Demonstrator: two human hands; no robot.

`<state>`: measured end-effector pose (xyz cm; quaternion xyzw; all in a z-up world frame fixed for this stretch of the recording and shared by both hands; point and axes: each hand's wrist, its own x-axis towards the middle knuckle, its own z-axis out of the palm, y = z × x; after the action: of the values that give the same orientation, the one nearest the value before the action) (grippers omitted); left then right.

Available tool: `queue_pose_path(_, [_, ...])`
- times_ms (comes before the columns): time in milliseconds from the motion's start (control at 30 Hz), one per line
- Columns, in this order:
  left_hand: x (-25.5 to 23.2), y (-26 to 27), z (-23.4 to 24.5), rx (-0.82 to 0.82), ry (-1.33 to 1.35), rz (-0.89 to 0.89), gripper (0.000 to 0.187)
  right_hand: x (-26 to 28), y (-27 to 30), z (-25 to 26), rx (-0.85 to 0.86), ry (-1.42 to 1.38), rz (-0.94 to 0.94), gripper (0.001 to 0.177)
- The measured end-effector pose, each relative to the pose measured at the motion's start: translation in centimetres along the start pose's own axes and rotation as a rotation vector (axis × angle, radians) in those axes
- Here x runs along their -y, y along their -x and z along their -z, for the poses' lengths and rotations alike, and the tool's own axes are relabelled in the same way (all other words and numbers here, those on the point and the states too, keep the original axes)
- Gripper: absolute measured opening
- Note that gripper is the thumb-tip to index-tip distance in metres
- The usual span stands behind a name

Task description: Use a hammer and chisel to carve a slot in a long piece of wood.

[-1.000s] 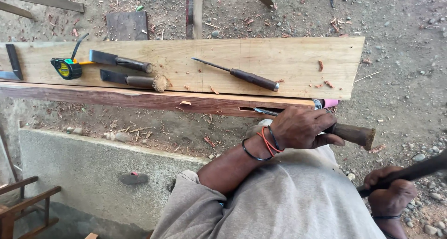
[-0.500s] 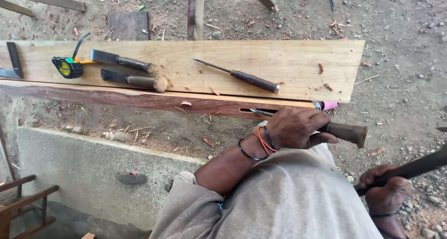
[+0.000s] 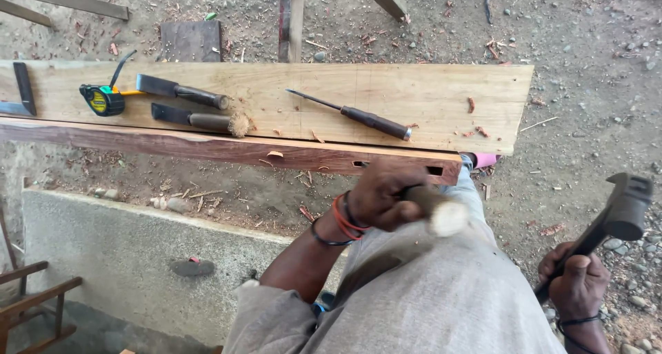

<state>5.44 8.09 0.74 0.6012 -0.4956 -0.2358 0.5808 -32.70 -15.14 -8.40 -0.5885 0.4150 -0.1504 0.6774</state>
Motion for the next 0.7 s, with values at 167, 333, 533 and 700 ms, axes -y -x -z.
queue_pose_path(167, [0.6,3.5,2.7,-0.275,0.449,-0.074,0.074,0.3,-0.6,0.0,0.000,-0.009,0.017,0.069])
queue_pose_path(333, [1.2,6.6,3.6,-0.688,0.671,-0.080,0.077,1.0,-1.8,-0.5,0.037,0.015,0.011,0.068])
queue_pose_path(533, [-1.5,5.4,3.8,-0.825,0.798,-0.088,0.064,3.6,-4.0,-1.9,0.145,0.142,0.050,0.063])
queue_pose_path(700, [-2.8,3.6,2.5,-0.963,0.464,-0.153,0.081,5.4,-5.5,-3.3,0.174,0.341,0.037,0.064])
